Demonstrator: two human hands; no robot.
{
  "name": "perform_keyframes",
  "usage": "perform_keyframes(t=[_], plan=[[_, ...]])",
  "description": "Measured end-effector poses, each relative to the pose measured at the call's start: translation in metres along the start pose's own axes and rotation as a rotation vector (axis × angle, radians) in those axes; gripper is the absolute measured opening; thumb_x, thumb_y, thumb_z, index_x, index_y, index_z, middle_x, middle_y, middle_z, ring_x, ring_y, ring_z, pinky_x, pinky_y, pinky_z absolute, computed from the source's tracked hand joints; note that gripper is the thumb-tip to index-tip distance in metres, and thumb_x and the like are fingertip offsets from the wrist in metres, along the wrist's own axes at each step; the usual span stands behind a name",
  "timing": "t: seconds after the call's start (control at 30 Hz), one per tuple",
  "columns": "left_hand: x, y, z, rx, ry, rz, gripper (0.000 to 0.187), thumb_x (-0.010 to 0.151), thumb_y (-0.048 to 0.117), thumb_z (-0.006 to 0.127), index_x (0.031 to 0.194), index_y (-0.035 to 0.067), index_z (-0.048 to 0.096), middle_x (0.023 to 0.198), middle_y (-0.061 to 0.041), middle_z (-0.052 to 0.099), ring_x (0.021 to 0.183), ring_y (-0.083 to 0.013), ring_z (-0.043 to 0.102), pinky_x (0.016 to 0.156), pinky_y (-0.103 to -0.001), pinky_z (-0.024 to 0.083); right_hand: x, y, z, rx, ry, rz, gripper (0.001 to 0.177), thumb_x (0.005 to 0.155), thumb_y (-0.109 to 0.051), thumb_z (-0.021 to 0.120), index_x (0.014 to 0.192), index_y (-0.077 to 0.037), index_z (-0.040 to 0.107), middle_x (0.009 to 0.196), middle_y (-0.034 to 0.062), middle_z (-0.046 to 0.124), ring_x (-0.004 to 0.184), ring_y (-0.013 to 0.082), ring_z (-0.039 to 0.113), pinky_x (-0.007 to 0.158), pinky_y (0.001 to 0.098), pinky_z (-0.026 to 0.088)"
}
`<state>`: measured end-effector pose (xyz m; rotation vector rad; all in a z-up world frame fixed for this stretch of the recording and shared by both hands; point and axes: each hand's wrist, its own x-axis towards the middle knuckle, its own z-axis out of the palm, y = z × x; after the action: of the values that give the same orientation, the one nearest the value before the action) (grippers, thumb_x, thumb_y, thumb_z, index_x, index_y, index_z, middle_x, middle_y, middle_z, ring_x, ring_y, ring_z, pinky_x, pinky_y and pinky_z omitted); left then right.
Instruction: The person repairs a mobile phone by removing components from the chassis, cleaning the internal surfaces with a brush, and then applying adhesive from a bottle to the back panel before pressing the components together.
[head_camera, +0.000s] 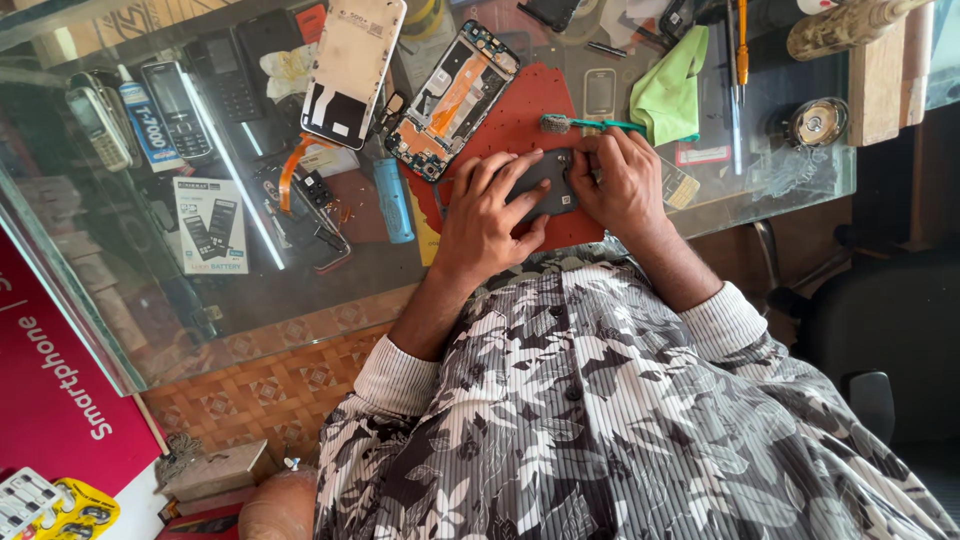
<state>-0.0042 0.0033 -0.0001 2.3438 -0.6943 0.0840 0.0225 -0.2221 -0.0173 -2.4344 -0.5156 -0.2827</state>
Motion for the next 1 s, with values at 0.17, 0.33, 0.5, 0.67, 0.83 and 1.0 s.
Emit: perform_keyframes(t=[0.17,0.33,0.5,0.67,0.83,1.0], plan=[[-0.0025,-0.0045,0.0067,0.029,0.003,0.016,0.034,0.085,0.025,0.081,0.115,0.009,0.077,0.148,-0.007,0.054,0.134,-0.0277,0.049,0.117,-0.049,0.035,0.0010,0.0029,0.0004,0.001,-0.008,-0.046,0.018,0.091,0.000,0.076,0.099,-0.004,0.061,0.083,0.0070,0.058,0.070,0.0273,0.056,0.070,0.0402,0.047],[-0.0048,-0.0061,0.0094,0.035,0.002,0.018,0.033,0.086,0.026,0.080,0.115,0.010,0.077,0.148,-0.007,0.054,0.135,-0.0273,0.048,0.117,-0.049,0.035,0.0012,0.0026,-0.0006,0.014,-0.015,-0.014,0.016,0.093,0.001,0.076,0.102,-0.004,0.063,0.081,0.0055,0.056,0.069,0.0248,0.055,0.068,0.0383,0.047],[-0.0037,-0.0054,0.0079,0.025,-0.002,0.016,0.034,0.087,0.026,0.080,0.116,0.009,0.077,0.149,-0.008,0.054,0.135,-0.0272,0.049,0.117,-0.049,0.035,0.0002,0.0020,0.0024,-0.023,0.004,-0.012,0.017,0.095,0.000,0.076,0.104,-0.003,0.063,0.083,0.0065,0.056,0.070,0.0250,0.055,0.068,0.0378,0.046],[-0.0030,-0.0046,0.0063,0.025,0.005,0.021,0.034,0.087,0.026,0.080,0.116,0.009,0.077,0.148,-0.008,0.054,0.134,-0.0274,0.049,0.116,-0.049,0.035,0.0001,0.0027,0.0007,0.026,-0.009,-0.020,0.016,0.092,0.001,0.075,0.103,-0.004,0.065,0.077,0.0046,0.053,0.067,0.0238,0.054,0.067,0.0377,0.046],[-0.0024,-0.0045,0.0047,0.018,-0.006,0.015,0.034,0.087,0.025,0.080,0.116,0.008,0.077,0.149,-0.008,0.054,0.135,-0.0277,0.049,0.116,-0.049,0.035,0.0010,0.0009,0.0021,-0.013,0.011,-0.012,0.016,0.097,0.001,0.075,0.101,-0.004,0.061,0.084,0.0049,0.057,0.071,0.0245,0.054,0.069,0.0383,0.045],[-0.0016,-0.0042,0.0050,0.029,0.010,0.028,0.033,0.088,0.025,0.080,0.116,0.009,0.076,0.149,-0.007,0.053,0.134,-0.0284,0.048,0.116,-0.050,0.035,0.0013,0.0018,0.0020,-0.012,-0.011,-0.027,0.014,0.096,0.001,0.075,0.101,-0.004,0.063,0.080,0.0048,0.056,0.067,0.0237,0.054,0.068,0.0390,0.045]])
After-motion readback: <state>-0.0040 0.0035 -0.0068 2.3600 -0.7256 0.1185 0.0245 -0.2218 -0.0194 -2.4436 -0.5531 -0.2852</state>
